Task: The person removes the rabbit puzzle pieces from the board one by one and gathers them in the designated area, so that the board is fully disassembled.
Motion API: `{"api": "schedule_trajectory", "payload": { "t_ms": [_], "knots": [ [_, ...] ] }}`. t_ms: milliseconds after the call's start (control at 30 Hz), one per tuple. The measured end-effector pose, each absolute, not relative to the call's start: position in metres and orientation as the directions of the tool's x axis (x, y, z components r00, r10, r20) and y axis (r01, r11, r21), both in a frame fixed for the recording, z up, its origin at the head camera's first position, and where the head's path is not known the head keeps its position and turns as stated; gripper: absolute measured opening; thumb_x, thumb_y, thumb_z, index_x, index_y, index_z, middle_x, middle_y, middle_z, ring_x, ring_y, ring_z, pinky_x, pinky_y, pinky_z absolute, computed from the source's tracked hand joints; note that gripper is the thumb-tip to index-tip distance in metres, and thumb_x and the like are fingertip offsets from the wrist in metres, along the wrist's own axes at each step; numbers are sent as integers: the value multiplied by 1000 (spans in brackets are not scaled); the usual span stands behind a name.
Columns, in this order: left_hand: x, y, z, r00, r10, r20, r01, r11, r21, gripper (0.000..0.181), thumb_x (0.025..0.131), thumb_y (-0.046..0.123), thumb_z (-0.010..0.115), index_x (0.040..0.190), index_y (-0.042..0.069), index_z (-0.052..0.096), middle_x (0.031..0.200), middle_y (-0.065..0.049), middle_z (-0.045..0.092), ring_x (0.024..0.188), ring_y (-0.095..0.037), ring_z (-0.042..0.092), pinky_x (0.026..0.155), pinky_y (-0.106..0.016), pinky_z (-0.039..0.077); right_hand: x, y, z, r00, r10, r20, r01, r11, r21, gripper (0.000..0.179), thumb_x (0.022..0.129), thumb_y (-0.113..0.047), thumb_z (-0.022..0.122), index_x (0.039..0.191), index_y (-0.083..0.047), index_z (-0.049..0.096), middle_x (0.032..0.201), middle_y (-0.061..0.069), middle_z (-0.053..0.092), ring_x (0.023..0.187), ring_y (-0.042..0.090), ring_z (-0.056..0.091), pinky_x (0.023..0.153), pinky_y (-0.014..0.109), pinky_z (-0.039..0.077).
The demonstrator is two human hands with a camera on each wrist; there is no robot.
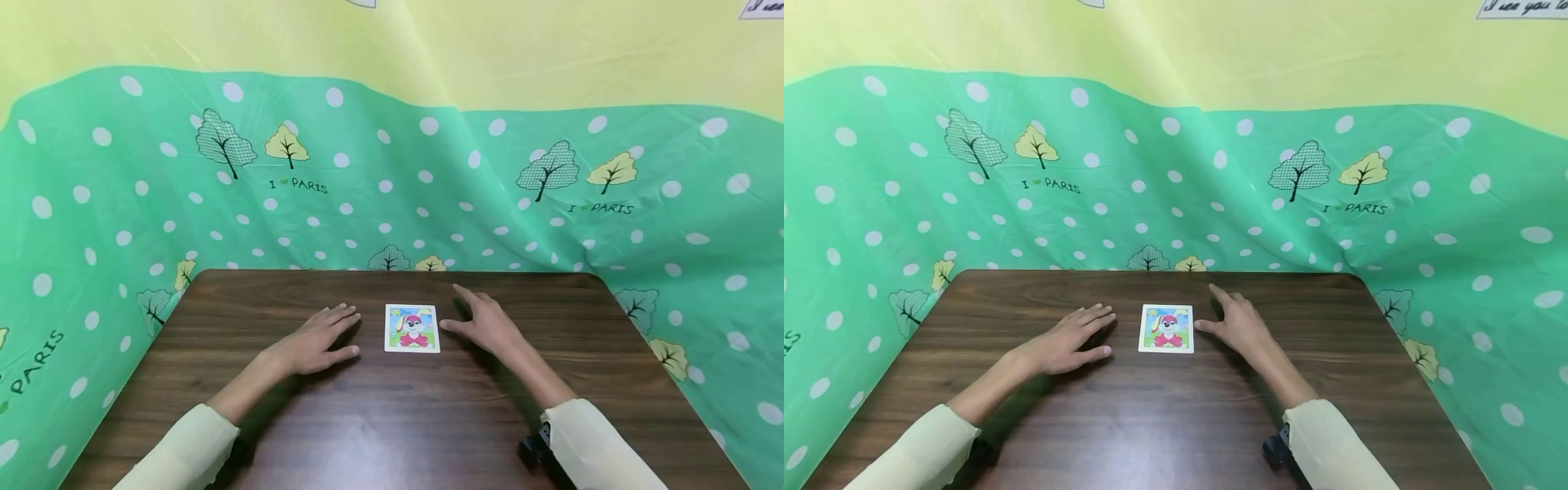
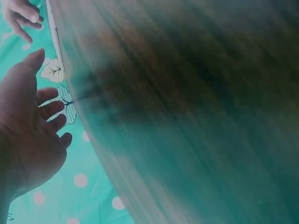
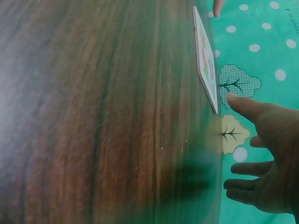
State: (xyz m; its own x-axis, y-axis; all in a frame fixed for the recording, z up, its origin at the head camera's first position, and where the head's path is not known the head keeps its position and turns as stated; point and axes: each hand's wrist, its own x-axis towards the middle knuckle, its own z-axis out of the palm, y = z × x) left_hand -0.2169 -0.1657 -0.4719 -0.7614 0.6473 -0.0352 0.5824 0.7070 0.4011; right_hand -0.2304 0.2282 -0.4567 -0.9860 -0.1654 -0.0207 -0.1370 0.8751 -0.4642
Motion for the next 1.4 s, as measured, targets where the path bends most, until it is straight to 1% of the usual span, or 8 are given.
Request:
{"api": "schedule_trajectory", "payload": {
  "t_ms": [133,233,433,567,767,933,1200,1400],
  "knots": [
    [-216,-164,-473,-759,648,-62,574,712,404,79,117,54,57,178,8,35,186,-17,32,176,-37,25,142,-62,23,-234,224,-456,-982,-188,-3,-164,867,-470,89,104,-47,82,172,-4,44,170,34,49,158,58,48,124,74,46],
    [-216,-162,-473,-754,653,-78,578,714,396,80,117,55,55,179,9,33,187,-15,30,177,-35,24,143,-59,23,-237,221,-455,-979,-201,16,-184,859,-477,84,104,-43,84,168,-2,50,166,32,54,154,55,53,122,71,50],
    [-217,-159,-473,-739,669,-83,598,708,375,78,118,54,54,178,7,35,186,-17,32,176,-37,26,143,-60,24,-242,215,-455,-970,-244,22,-222,837,-501,71,103,-36,86,160,-4,62,156,29,65,136,48,69,110,64,61],
    [-219,-157,-474,-737,670,-93,597,709,376,76,119,51,53,177,6,35,186,-17,32,176,-38,25,143,-60,23,-246,211,-457,-958,-285,14,-250,814,-525,59,102,-31,87,152,-5,70,151,25,69,127,43,74,103,59,65],
    [-223,-154,-477,-714,694,-90,621,688,375,73,120,49,52,177,7,36,186,-15,33,176,-38,24,143,-60,22,-251,203,-460,-949,-316,8,-263,776,-574,46,99,-23,90,140,-5,79,132,19,76,112,32,74,96,51,65],
    [-223,-150,-478,-701,706,-102,635,683,360,72,120,49,52,178,10,36,186,-12,34,177,-36,24,144,-59,22,-256,194,-463,-940,-341,8,-271,734,-623,39,96,-16,90,132,-1,82,115,15,79,100,24,72,91,43,64],
    [-224,-143,-478,-707,693,-142,627,707,327,68,120,52,50,179,20,37,187,-10,33,176,-37,26,142,-61,26,-267,184,-468,-924,-381,1,-268,647,-714,32,95,-12,91,125,-3,85,102,6,82,90,15,71,83,30,60],
    [-225,-138,-477,-714,682,-160,615,720,322,65,120,54,49,178,27,38,187,-10,33,176,-37,26,142,-61,26,-273,181,-469,-911,-408,-64,-217,606,-765,33,94,-15,92,124,-3,85,100,6,81,88,15,69,77,29,57]
  ]
}}
